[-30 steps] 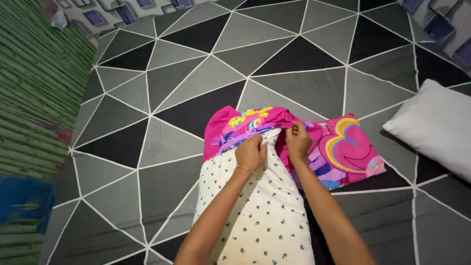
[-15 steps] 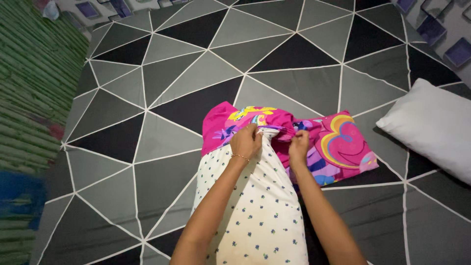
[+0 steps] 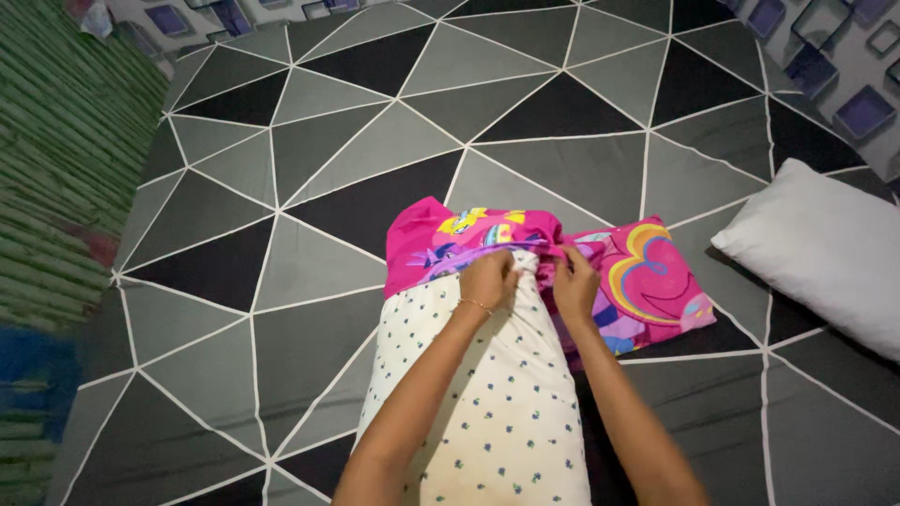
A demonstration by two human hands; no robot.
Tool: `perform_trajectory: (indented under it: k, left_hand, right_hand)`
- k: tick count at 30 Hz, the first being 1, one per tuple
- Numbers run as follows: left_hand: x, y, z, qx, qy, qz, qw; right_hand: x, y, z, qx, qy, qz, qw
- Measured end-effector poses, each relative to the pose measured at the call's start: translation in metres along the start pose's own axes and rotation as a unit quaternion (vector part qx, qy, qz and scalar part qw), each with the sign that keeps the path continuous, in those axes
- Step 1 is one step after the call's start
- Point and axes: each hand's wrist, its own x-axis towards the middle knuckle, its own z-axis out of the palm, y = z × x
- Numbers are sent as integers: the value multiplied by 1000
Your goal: The person places a pillow onto a pink My Little Pony pillowcase, aligns the corners, and inserts the pillow into the case. They smooth the fabric and tuck the edges to complete the pillowcase.
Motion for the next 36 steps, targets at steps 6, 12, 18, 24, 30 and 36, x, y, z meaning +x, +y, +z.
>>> perform_trajectory:
  k: [6,12,18,24,30,36]
  left_hand:
    - [-4,-39,5,-15,30,-77,996]
    - [-10,-104,-5,148,132,-12,980]
    - [-21,-168,-13,108,106,-55,987]
    - [-61,-216,-48,56,60,-66,994]
    - [-83,-214,-56,51,-14,-76,996]
    - [-112,-194,-69,33,-64,39,997]
  right_hand:
    - [12,-1,-4,-139,43,-149,978]
    - [0,22,-1,-11,-90,20,996]
    - [-38,28,-25,-39,-185,-154,970]
    - [-74,-3,-61,-123,-389,-38,912]
    - [-66,-29,-56,-150,-266,-41,951]
    - [-74,0,-46,-132,-171,-118,969]
